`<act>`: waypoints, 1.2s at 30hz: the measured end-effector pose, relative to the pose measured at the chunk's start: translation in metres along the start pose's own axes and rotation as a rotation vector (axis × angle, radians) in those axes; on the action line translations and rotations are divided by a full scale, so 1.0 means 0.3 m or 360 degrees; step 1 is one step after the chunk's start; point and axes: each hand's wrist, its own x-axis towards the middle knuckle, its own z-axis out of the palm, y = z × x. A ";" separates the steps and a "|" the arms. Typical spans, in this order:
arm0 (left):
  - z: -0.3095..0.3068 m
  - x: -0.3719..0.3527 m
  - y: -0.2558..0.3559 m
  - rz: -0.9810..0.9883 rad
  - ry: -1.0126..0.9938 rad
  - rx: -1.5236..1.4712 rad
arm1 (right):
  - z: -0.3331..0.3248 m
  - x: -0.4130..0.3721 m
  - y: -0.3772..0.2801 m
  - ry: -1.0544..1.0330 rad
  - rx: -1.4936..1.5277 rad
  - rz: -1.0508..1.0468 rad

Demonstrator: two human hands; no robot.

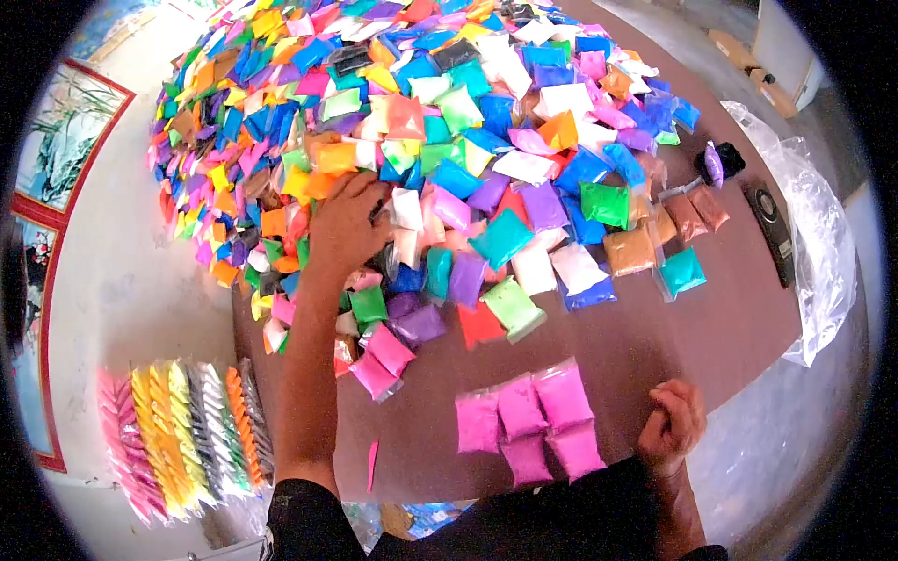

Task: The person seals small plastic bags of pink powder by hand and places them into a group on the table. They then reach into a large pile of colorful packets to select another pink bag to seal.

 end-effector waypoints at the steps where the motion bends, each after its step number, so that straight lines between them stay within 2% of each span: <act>1: 0.003 0.014 -0.026 0.0004 0.0000 0.0002 | 0.001 0.004 -0.002 0.0004 0.0001 0.0002; 3: 0.004 0.031 -0.079 -0.0072 0.0069 0.0488 | -0.003 0.006 -0.007 -0.0018 0.0004 0.0014; 5: -0.026 0.039 -0.131 -0.0097 -0.0027 0.0455 | 0.001 0.005 0.007 0.0015 0.0017 -0.0025; 7: -0.033 0.031 -0.172 -0.0263 -0.0047 0.0599 | 0.001 0.005 0.011 0.0044 0.0035 -0.0068; 9: -0.019 0.022 -0.239 -0.0325 -0.0069 0.0545 | -0.008 0.001 0.005 -0.0040 0.0014 0.0034; 11: -0.002 0.004 -0.300 -0.0345 0.0084 0.0534 | -0.004 -0.006 0.010 -0.0036 0.0021 0.0041; 15: -0.020 -0.002 -0.323 -0.0352 0.0197 0.0433 | -0.008 -0.009 0.008 -0.0075 0.0039 0.0054; 23: -0.024 -0.014 -0.317 -0.0377 0.0221 0.0565 | -0.012 -0.014 0.021 -0.0092 0.0053 -0.0008; 26: -0.056 -0.024 -0.301 -0.0436 0.0106 0.0534 | -0.012 -0.013 0.019 -0.0103 0.0061 -0.0001; 29: -0.067 -0.052 -0.308 -0.0376 0.0270 0.0571 | -0.009 -0.014 0.017 -0.0097 0.0063 -0.0010; 36: -0.131 -0.122 -0.359 -0.0312 0.0505 0.0188 | -0.007 -0.016 0.015 -0.0090 0.0003 0.0020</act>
